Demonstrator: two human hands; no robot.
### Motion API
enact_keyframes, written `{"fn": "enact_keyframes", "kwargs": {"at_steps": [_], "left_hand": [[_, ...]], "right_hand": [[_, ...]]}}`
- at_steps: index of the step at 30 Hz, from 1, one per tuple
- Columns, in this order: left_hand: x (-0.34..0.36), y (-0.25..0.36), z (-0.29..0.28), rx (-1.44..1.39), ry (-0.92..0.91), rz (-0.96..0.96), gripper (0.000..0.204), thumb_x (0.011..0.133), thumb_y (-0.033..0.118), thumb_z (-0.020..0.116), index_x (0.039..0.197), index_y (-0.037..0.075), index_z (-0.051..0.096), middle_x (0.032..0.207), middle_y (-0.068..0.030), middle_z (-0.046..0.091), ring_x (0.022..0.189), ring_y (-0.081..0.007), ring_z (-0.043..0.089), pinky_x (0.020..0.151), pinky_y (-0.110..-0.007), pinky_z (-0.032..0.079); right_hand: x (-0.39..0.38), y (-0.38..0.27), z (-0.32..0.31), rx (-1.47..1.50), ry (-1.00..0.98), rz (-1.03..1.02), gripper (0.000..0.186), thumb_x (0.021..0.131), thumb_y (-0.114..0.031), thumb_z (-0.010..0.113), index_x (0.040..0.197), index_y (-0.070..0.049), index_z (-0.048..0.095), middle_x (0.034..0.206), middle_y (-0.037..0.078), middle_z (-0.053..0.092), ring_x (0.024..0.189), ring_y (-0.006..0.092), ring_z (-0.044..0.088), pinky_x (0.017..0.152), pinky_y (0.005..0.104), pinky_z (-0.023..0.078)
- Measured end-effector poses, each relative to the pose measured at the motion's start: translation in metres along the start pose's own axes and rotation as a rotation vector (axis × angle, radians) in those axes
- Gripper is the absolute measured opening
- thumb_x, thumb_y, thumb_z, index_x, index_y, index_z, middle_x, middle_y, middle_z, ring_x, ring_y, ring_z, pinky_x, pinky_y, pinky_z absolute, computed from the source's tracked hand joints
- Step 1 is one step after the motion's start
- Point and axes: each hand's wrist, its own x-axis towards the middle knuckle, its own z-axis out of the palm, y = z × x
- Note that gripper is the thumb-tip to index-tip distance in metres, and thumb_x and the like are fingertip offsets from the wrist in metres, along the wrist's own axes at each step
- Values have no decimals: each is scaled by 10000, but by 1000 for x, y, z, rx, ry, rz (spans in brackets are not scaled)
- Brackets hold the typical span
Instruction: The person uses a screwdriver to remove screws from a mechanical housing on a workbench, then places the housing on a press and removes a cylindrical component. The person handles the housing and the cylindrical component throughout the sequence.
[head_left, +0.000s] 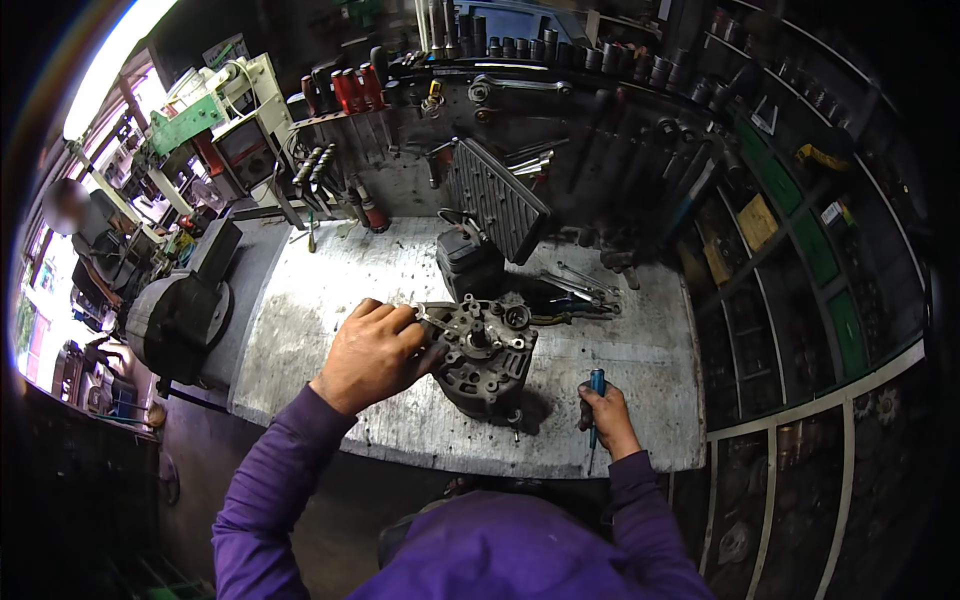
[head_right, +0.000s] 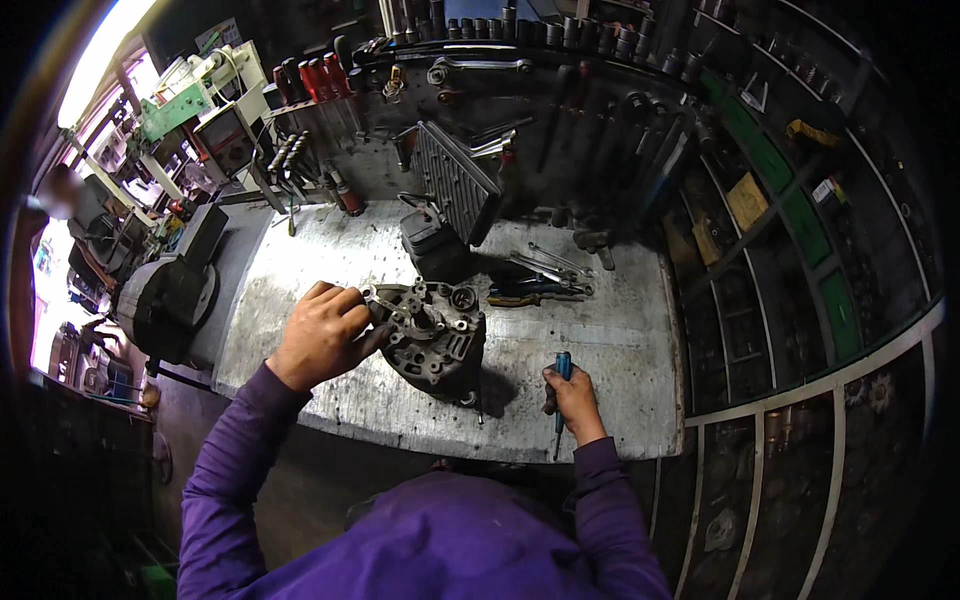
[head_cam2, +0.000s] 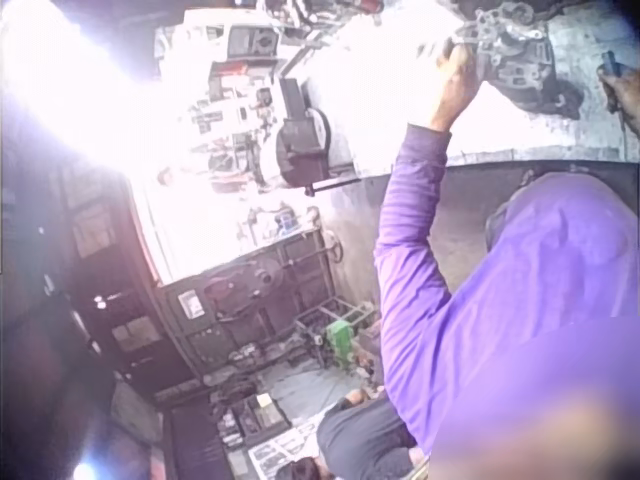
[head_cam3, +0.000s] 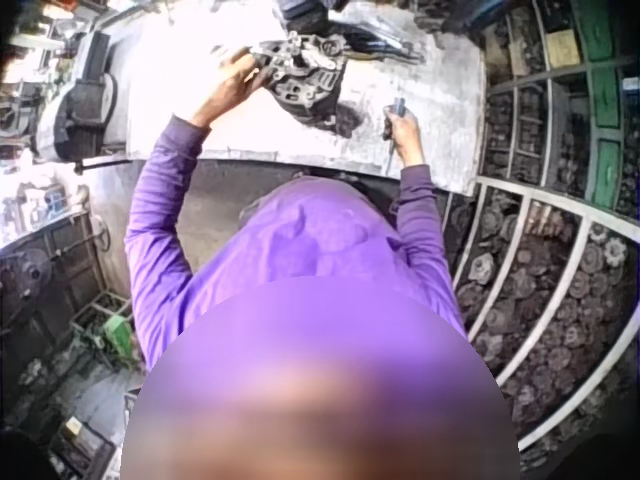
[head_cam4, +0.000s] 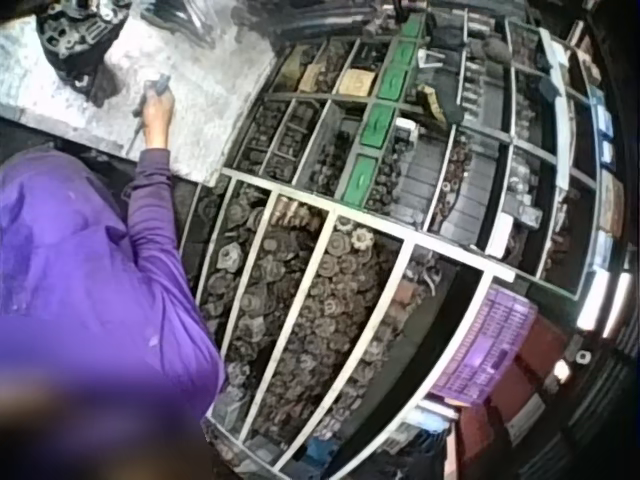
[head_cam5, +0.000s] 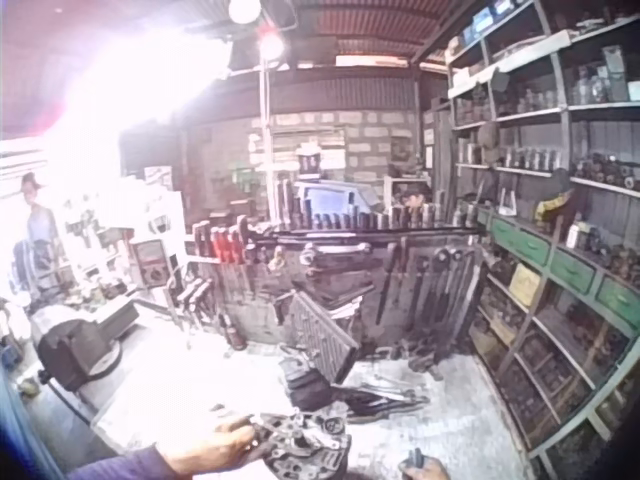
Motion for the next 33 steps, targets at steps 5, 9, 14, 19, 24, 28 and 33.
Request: {"fn": "enact_keyframes", "kwargs": {"at_steps": [5, 9, 14, 19, 24, 28, 33], "left_hand": [[1, 3, -4, 61, 32, 40, 228, 906, 269, 773, 933, 78, 652, 978, -82, 615, 907, -250, 646, 829, -406, 489], [8, 3, -5, -7, 137, -13, 267, 905, 260, 788, 874, 68, 606, 892, -88, 605, 807, -282, 632, 789, -420, 496], [5, 6, -13, -65, 58, 43, 246, 889, 229, 783, 971, 72, 613, 961, -112, 610, 834, -330, 635, 807, -434, 502], [12, -2, -29, -414, -4, -62, 221, 918, 128, 779, 1030, 29, 617, 908, -152, 644, 838, -362, 684, 760, -475, 539], [10, -11, -41, -563, -30, -169, 298, 891, 162, 840, 1061, 7, 651, 953, -173, 724, 879, -339, 749, 780, -432, 602], [0, -2, -21, -668, -64, -262, 294, 887, 104, 829, 1106, 1, 660, 980, -172, 757, 904, -302, 770, 813, -403, 612], [-8, 6, -5, -778, -56, -451, 182, 910, 20, 799, 1069, -22, 721, 951, -163, 784, 892, -228, 789, 814, -345, 610]], "right_hand": [[3, -1, -1, -4, -15, 16, 186, 998, -187, 740, 957, -46, 626, 688, 17, 566, 491, 154, 542, 471, 360, 504], [9, 0, -1, 19, -27, 5, 186, 998, -192, 736, 992, -44, 624, 673, 19, 560, 489, 158, 537, 473, 368, 503], [10, 1, -1, -22, 7, 4, 179, 1003, -187, 731, 998, -43, 625, 681, 20, 564, 493, 157, 541, 474, 366, 503], [8, 1, -1, 15, -10, -10, 193, 990, -193, 753, 943, -47, 636, 699, 15, 576, 487, 148, 551, 457, 350, 503], [9, 0, 0, 7, -28, -12, 184, 997, -191, 744, 973, -40, 641, 697, 17, 572, 487, 148, 551, 462, 350, 507], [6, -1, 2, 18, -11, -19, 179, 998, -181, 736, 982, -28, 646, 700, 21, 571, 493, 147, 549, 463, 353, 507], [2, -3, 4, -13, -12, -42, 176, 996, -175, 732, 984, -16, 658, 704, 19, 567, 490, 146, 551, 471, 351, 514]]}}
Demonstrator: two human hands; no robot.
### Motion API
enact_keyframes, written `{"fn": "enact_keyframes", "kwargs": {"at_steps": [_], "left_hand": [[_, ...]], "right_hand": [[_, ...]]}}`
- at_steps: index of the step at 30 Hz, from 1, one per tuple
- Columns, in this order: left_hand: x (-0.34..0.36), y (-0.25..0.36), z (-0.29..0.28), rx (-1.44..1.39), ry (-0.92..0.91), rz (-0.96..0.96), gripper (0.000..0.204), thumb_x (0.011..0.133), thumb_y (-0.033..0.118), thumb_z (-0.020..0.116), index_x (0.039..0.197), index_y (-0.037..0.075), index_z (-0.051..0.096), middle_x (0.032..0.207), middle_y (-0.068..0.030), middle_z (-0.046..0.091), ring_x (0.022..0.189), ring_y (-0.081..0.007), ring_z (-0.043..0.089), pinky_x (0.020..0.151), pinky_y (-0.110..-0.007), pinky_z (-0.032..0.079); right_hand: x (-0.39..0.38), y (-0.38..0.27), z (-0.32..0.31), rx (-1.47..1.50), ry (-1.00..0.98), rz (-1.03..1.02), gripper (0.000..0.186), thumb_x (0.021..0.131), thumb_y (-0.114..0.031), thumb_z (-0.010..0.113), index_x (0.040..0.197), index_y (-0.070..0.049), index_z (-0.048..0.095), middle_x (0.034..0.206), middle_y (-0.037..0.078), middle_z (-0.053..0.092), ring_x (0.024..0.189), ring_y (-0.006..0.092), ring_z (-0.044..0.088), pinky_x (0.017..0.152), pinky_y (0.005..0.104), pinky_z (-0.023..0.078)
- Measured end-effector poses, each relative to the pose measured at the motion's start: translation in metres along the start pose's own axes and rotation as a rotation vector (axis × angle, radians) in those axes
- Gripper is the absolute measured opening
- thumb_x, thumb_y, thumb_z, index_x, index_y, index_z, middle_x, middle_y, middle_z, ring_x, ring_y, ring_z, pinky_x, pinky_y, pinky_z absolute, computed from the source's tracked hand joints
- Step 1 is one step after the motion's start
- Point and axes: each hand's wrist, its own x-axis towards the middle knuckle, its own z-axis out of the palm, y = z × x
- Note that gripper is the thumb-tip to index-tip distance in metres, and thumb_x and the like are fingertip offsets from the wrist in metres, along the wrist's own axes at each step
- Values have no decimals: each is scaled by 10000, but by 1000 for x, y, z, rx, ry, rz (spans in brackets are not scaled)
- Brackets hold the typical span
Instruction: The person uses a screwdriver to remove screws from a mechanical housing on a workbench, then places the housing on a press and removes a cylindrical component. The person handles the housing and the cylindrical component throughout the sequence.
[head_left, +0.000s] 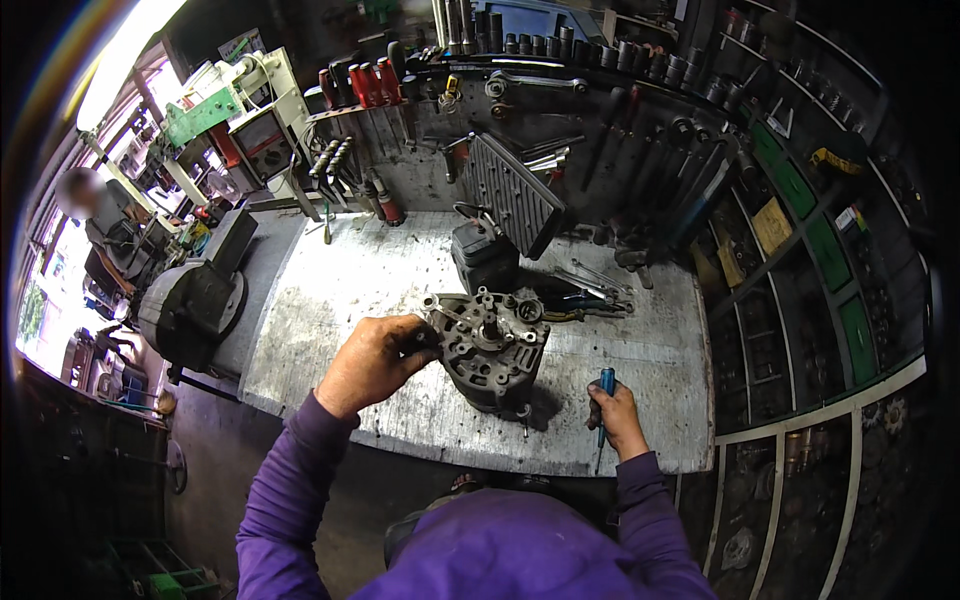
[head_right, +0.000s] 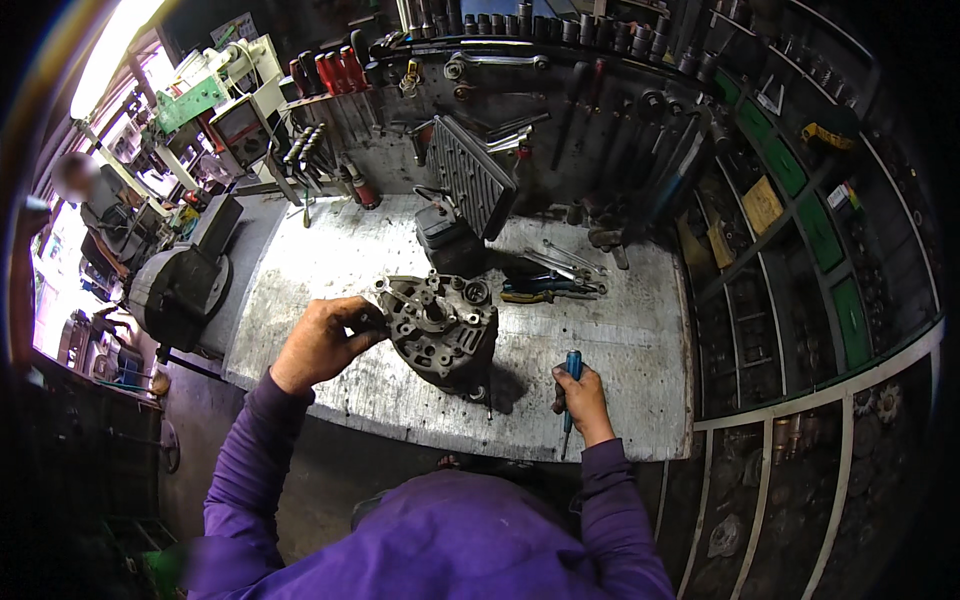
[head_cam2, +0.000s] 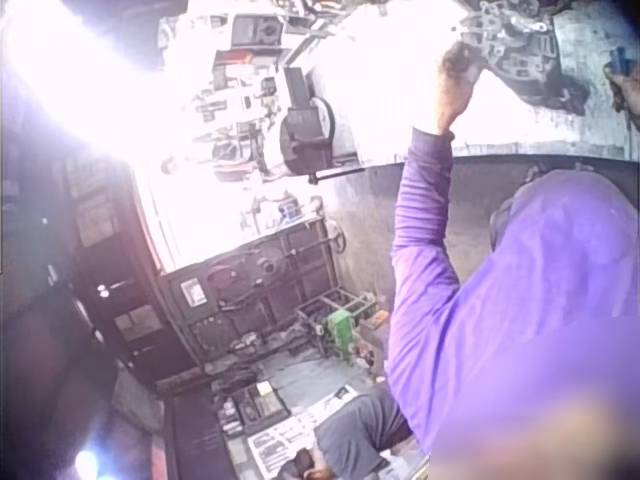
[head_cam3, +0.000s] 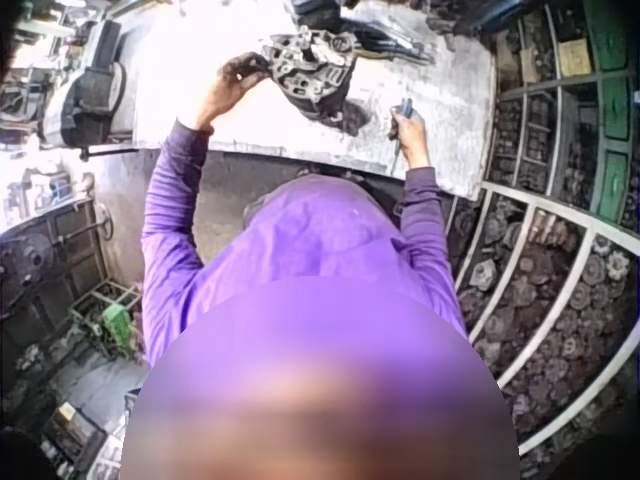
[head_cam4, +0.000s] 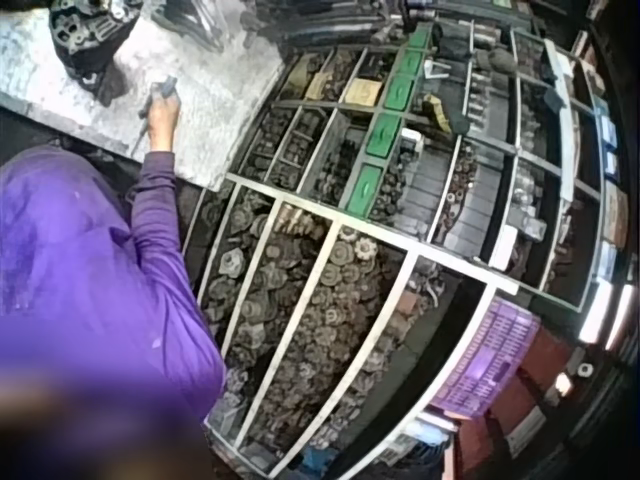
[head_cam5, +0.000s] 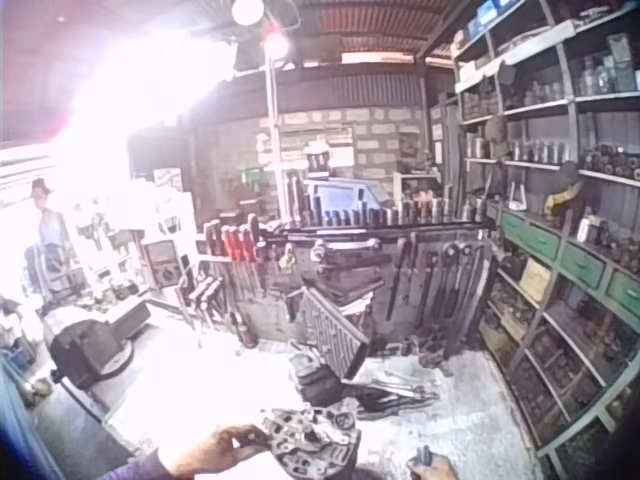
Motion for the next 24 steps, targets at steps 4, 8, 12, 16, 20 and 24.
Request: {"fn": "enact_keyframes", "kwargs": {"at_steps": [4, 8, 12, 16, 20, 24], "left_hand": [[-2, 24, -22, 33, 67, 14, 170, 897, -11, 773, 1064, -24, 741, 898, -133, 785, 805, -166, 743, 798, -315, 600], [-25, 78, -43, 43, 522, 322, 126, 813, -101, 730, 925, -50, 704, 870, -97, 732, 771, -159, 705, 737, -295, 571], [-60, 116, -3, 94, 346, 608, 206, 747, -4, 804, 935, 35, 730, 962, -168, 737, 796, -251, 739, 697, -347, 615], [-37, 78, 133, 20, -250, 653, 234, 880, 117, 737, 1000, 60, 545, 970, -137, 538, 703, -342, 652, 634, -467, 562], [-16, 4, 239, 301, -214, 566, 169, 917, 148, 668, 1047, 81, 585, 1044, -99, 586, 877, -279, 712, 583, -437, 601], [-12, -24, 280, 622, -24, 508, 189, 961, 203, 636, 1123, 107, 621, 1124, -75, 607, 1008, -199, 704, 446, -380, 588]], "right_hand": [[1, -2, 0, -45, -6, 10, 192, 995, -195, 728, 985, -26, 637, 687, 19, 563, 483, 147, 544, 471, 353, 521], [4, -1, -2, -56, 0, 46, 186, 995, -183, 731, 982, -14, 655, 704, 19, 566, 486, 150, 560, 483, 353, 528], [5, 3, -4, -46, 1, 41, 226, 993, -216, 753, 973, -16, 649, 715, 23, 581, 518, 146, 574, 494, 348, 531], [4, 5, -5, -26, 2, 10, 239, 987, -224, 768, 956, -15, 655, 739, 35, 607, 539, 149, 581, 509, 351, 530], [5, 9, -9, -53, -29, -8, 218, 989, -211, 760, 995, -42, 622, 736, 25, 588, 516, 148, 560, 480, 353, 527], [5, 15, -11, -26, -56, -7, 216, 1003, -230, 744, 1012, -52, 622, 731, 23, 582, 532, 152, 566, 503, 356, 533]]}}
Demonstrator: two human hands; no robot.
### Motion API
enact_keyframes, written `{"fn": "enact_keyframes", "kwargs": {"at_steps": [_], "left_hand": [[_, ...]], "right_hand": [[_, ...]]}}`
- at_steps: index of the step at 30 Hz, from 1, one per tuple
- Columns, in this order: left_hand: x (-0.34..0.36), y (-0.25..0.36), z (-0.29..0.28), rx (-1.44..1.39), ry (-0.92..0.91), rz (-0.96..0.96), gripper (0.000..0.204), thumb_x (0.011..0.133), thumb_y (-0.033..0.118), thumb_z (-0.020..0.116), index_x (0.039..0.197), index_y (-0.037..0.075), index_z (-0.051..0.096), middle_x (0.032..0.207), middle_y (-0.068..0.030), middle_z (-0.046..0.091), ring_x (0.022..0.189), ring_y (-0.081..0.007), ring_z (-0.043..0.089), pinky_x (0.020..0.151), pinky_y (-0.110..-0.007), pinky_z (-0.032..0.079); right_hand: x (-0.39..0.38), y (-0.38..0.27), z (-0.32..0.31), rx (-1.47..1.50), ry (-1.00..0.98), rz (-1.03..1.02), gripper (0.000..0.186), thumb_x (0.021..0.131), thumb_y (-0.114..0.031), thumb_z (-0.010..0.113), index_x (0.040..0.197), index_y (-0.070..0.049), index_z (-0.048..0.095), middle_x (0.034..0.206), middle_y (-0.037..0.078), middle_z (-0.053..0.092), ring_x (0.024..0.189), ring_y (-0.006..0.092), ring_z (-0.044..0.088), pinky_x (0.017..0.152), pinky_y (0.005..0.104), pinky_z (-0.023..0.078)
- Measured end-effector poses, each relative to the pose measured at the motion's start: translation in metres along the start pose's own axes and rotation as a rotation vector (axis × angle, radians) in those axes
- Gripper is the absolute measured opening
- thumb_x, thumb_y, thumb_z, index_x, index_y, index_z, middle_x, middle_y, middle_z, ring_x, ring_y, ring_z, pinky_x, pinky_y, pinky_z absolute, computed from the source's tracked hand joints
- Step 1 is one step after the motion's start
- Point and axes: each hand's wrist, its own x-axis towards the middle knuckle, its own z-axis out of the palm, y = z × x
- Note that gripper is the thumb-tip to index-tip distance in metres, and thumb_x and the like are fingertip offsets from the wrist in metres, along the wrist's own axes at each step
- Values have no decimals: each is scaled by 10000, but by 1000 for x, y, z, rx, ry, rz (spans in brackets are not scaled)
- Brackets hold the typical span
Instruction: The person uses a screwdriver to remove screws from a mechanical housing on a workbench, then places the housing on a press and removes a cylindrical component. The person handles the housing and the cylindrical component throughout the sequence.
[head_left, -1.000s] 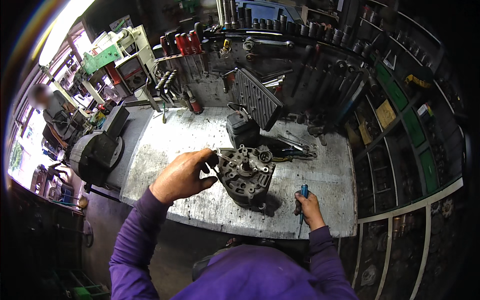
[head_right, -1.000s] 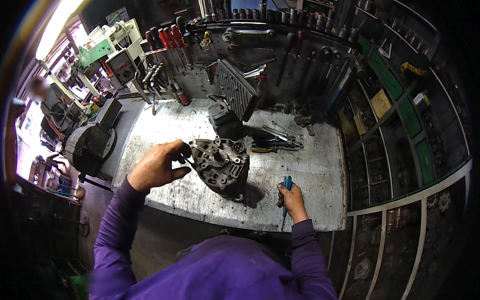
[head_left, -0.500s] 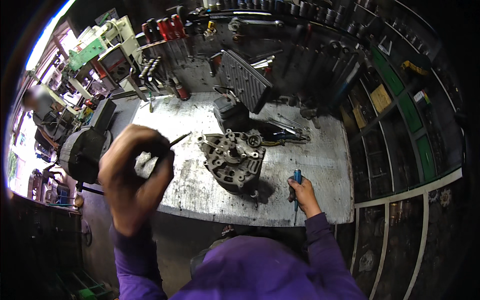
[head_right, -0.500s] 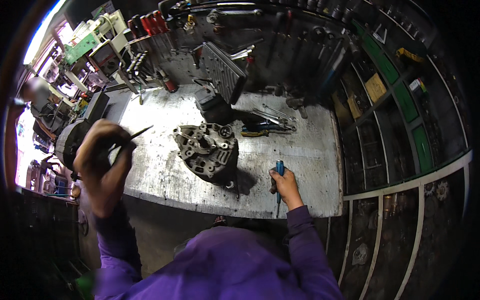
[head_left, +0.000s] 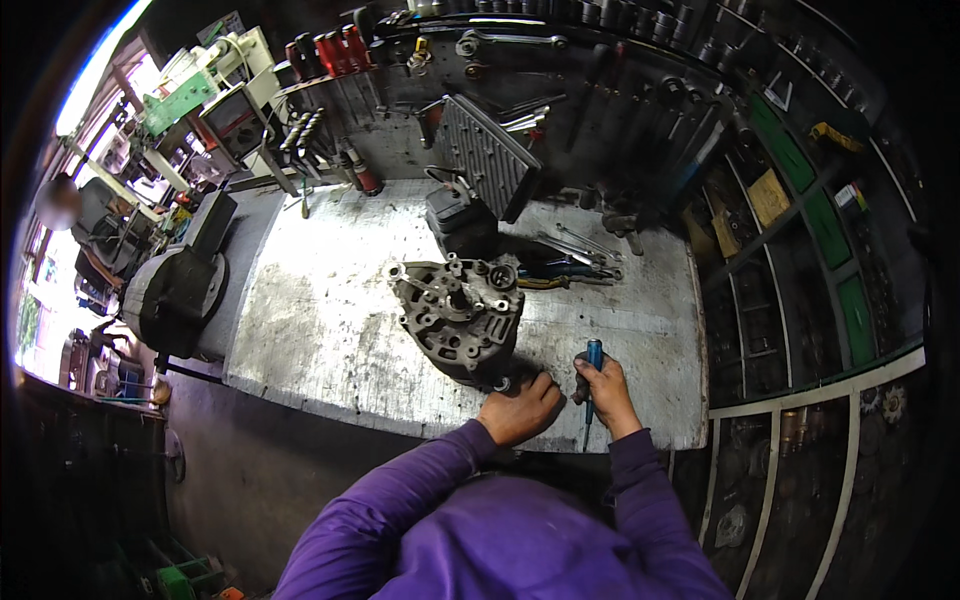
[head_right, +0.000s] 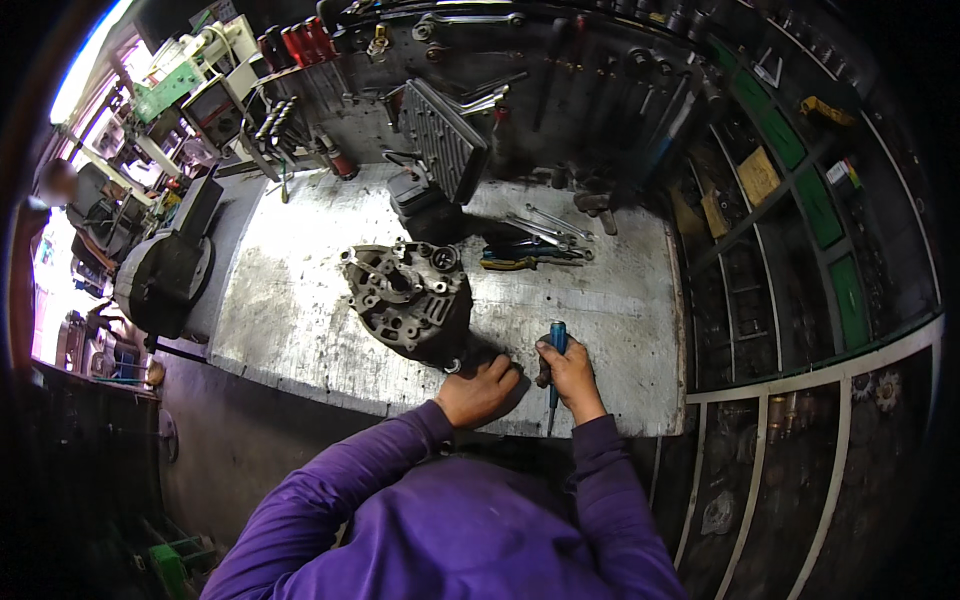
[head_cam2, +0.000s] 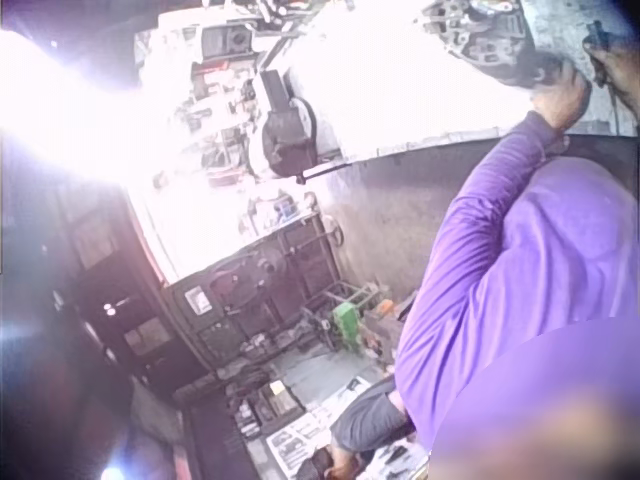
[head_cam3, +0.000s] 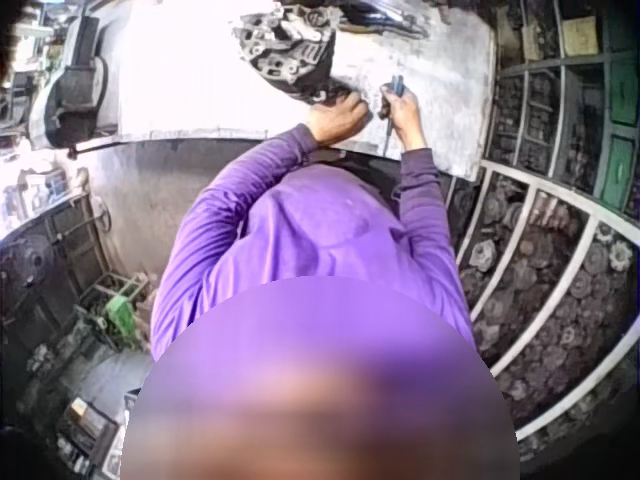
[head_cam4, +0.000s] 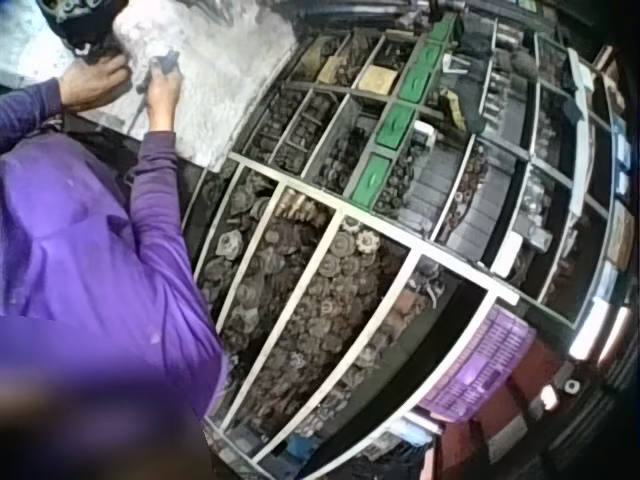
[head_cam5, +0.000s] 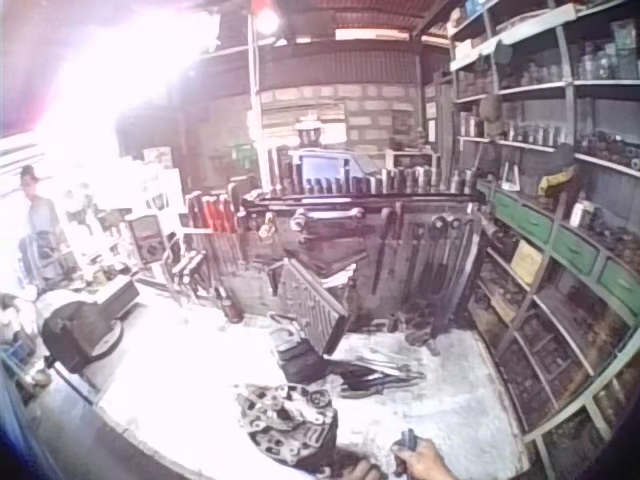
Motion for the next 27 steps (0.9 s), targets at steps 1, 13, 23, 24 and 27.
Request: {"fn": "enact_keyframes", "kwargs": {"at_steps": [1, 13, 23, 24, 27], "left_hand": [[-1, 3, 1, 65, 9, -43, 217, 966, 215, 641, 1151, 104, 624, 1166, -88, 618, 1020, -207, 704, 435, -382, 578], [-85, -34, -149, -665, 253, -223, 206, 835, 73, 840, 996, 17, 725, 951, -138, 719, 808, -313, 724, 727, -383, 595], [-21, -85, -165, -345, 615, -245, 928, 637, 412, 1000, 1394, 128, 544, 1497, -218, 455, 1477, -486, 391, 1210, -664, 307], [-19, -87, -160, -375, 661, -240, 934, 649, 434, 990, 1402, 133, 526, 1504, -216, 441, 1488, -489, 382, 1220, -684, 280], [-17, -91, -150, -446, 676, -258, 1061, 612, 420, 1008, 1456, 125, 436, 1502, -232, 427, 1503, -534, 345, 1219, -704, 268]], "right_hand": [[-2, 0, 1, 31, -6, 6, 219, 1007, -237, 741, 1019, -53, 623, 730, 25, 583, 536, 155, 570, 507, 354, 533], [-114, -237, 64, 407, -177, -695, 411, 1030, -256, 653, 1331, -9, 522, 953, 148, 628, 830, 238, 649, 810, 415, 555], [-137, -281, 181, 276, -443, -1033, 587, 1115, -581, 446, 1031, -12, 560, 723, 108, 520, 625, 176, 503, 568, 342, 483], [-136, -276, 185, 284, -376, -1002, 666, 1105, -654, 406, 982, -17, 556, 686, 107, 513, 592, 176, 487, 550, 344, 474], [-139, -265, 191, 339, -314, -927, 752, 1053, -760, 419, 926, -29, 548, 656, 113, 511, 572, 189, 474, 545, 349, 451]]}}
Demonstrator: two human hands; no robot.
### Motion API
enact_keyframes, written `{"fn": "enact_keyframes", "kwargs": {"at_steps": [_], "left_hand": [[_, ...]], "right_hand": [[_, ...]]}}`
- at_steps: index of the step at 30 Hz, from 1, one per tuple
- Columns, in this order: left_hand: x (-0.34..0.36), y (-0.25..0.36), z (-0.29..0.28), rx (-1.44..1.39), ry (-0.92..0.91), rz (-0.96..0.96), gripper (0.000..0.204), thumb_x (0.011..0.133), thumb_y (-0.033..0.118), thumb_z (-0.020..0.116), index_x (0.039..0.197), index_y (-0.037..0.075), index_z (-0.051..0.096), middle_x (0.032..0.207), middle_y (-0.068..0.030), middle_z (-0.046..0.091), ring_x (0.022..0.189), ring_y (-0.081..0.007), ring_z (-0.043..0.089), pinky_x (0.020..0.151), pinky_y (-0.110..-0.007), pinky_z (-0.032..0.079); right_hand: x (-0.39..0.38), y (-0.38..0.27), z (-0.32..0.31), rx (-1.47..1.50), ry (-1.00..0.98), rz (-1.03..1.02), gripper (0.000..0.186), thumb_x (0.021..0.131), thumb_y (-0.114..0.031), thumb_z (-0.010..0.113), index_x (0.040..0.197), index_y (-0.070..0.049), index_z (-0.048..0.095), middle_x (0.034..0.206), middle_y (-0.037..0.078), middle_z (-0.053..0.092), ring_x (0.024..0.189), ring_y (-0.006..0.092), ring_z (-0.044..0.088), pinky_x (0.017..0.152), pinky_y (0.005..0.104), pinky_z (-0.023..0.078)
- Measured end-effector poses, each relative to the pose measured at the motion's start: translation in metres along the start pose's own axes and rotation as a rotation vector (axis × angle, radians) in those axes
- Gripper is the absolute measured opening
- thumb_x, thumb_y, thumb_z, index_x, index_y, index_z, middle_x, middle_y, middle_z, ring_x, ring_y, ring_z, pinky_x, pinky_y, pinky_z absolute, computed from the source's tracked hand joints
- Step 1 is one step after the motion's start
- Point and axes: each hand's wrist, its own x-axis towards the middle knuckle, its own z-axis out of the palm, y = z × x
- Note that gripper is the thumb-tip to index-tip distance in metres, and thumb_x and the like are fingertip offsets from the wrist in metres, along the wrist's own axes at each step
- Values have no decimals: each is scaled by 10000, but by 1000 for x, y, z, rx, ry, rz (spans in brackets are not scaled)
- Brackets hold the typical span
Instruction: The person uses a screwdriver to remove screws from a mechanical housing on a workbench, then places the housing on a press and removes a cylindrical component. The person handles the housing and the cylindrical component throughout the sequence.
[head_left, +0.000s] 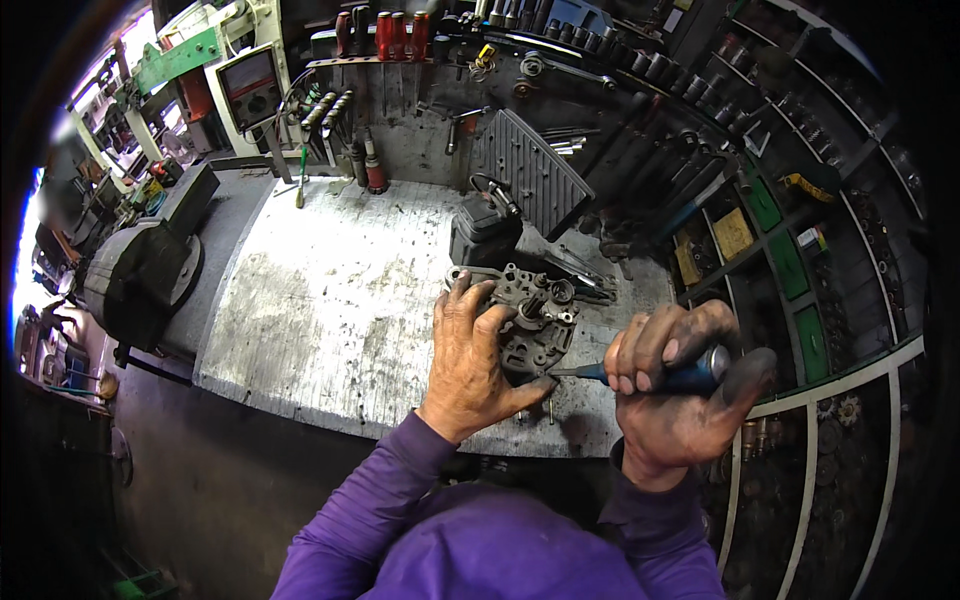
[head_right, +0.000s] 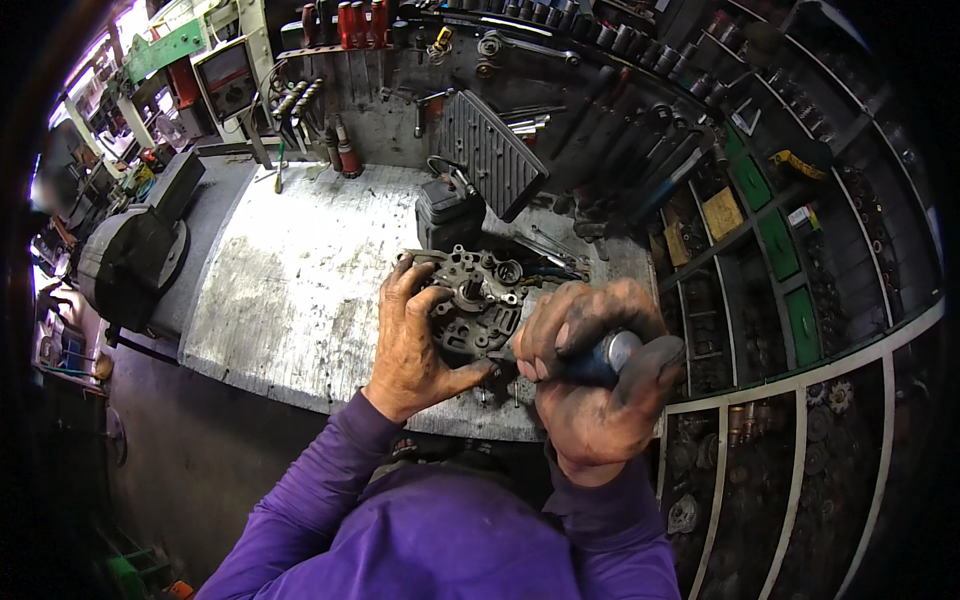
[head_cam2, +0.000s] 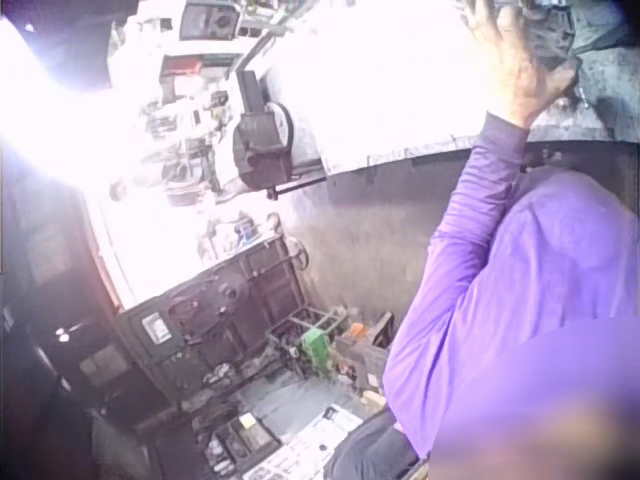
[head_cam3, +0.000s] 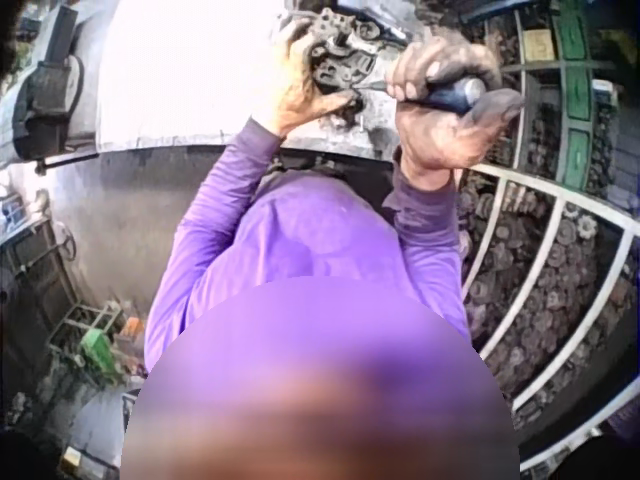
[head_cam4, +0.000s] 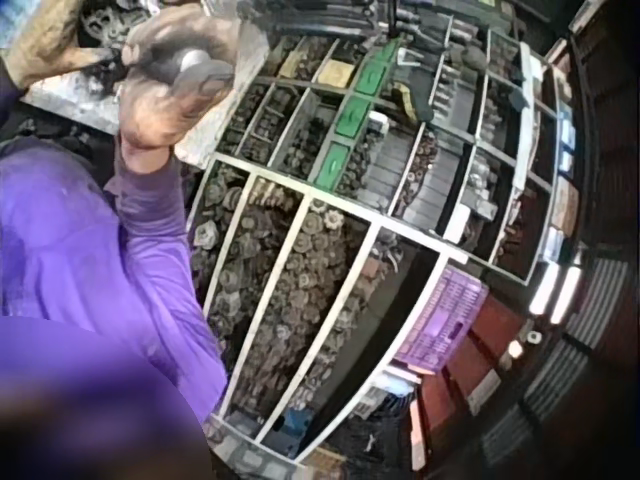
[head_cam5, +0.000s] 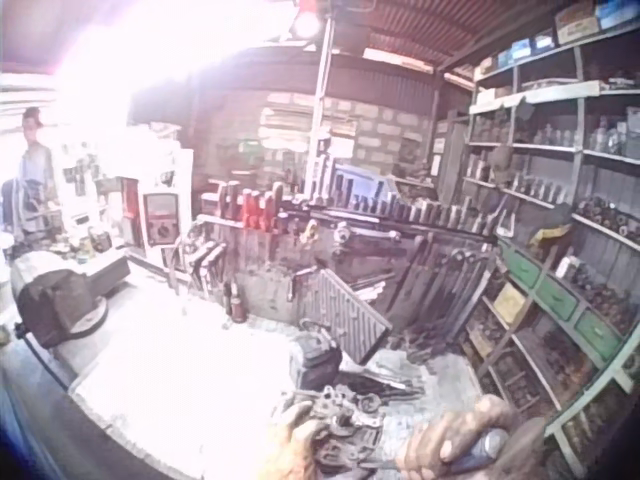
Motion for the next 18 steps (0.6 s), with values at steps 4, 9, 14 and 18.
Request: {"fn": "enact_keyframes", "kwargs": {"at_steps": [4, 9, 14, 18], "left_hand": [[1, -8, 4, -49, -9, 1, 1103, 600, 407, 1013, 1468, 110, 402, 1491, -241, 438, 1499, -558, 338, 1212, -713, 268], [0, -10, 5, -51, -9, -21, 1104, 611, 459, 1001, 1468, 102, 404, 1501, -239, 442, 1509, -546, 335, 1197, -743, 253], [-3, -9, 7, -36, -11, -39, 1108, 637, 512, 980, 1486, 106, 396, 1507, -229, 447, 1527, -531, 318, 1195, -756, 227], [-3, -11, 9, -35, -20, -30, 1114, 643, 522, 972, 1499, 109, 390, 1512, -229, 444, 1529, -532, 317, 1197, -760, 216]], "right_hand": [[-11, 3, 3, -45, 3, 8, 689, 1075, -710, 444, 933, -43, 540, 673, 114, 518, 576, 178, 452, 533, 353, 420], [-18, 10, 16, -112, 75, -97, 585, 1122, -596, 433, 956, -44, 534, 693, 107, 509, 587, 175, 475, 552, 353, 458], [-9, 11, 16, -347, 208, -90, 466, 1137, -467, 448, 977, -39, 542, 726, 77, 502, 606, 173, 506, 587, 342, 492], [14, 11, 4, 28, -270, 156, 493, 1024, -479, 660, 986, 13, 657, 718, 90, 602, 554, 151, 536, 496, 291, 430]]}}
